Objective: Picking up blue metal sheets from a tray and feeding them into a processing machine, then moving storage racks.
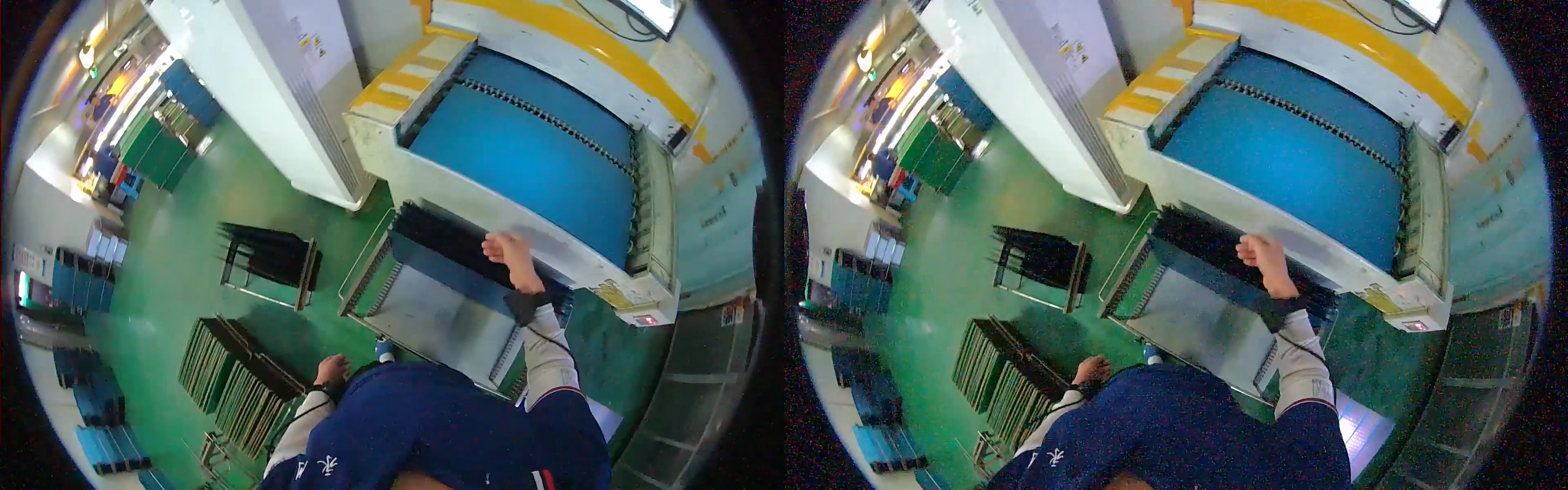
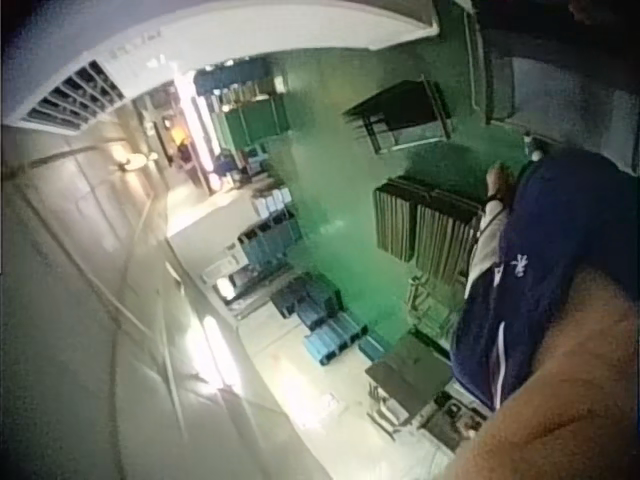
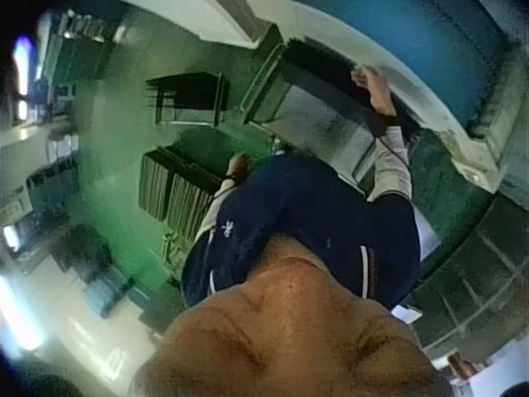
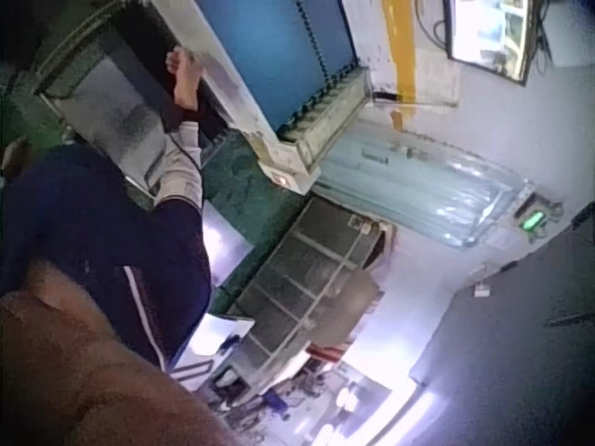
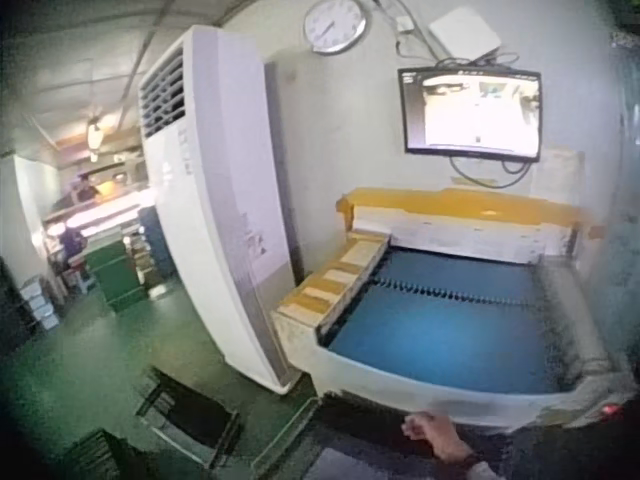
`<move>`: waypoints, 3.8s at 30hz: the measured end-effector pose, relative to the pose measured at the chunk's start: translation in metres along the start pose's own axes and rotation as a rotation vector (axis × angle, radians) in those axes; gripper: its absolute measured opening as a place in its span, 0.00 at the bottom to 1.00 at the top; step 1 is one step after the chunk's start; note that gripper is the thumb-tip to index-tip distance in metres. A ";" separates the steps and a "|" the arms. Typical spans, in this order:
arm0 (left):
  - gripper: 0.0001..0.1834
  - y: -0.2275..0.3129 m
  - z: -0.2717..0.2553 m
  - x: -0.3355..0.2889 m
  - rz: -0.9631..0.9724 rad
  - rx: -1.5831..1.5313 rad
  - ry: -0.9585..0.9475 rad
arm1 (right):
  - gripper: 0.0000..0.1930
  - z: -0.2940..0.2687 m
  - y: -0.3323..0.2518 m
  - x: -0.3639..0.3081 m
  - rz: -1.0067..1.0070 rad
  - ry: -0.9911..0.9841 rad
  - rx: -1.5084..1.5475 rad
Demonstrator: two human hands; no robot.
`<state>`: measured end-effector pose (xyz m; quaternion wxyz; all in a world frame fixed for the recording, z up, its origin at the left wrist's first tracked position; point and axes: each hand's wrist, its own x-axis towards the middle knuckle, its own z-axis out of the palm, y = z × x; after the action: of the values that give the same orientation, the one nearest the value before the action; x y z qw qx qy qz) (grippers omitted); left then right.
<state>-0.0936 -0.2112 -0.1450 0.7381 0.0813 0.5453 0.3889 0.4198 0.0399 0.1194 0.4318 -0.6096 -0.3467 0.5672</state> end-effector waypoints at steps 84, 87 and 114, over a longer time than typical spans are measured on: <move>0.13 -0.102 -0.024 -0.006 -0.097 0.133 0.295 | 0.22 0.057 0.133 -0.047 -0.267 -0.014 -1.516; 0.14 -0.116 -0.038 0.001 0.011 0.269 0.298 | 0.22 0.063 0.128 -0.057 -0.272 0.004 -1.521; 0.15 -0.135 -0.042 -0.072 0.491 0.508 0.569 | 0.12 0.042 0.196 -0.043 -0.544 0.138 -1.375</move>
<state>-0.0721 -0.3641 -0.1817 0.4014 0.2765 0.7692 0.4132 0.3600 -0.0698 -0.0433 0.0987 -0.6692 -0.7344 0.0554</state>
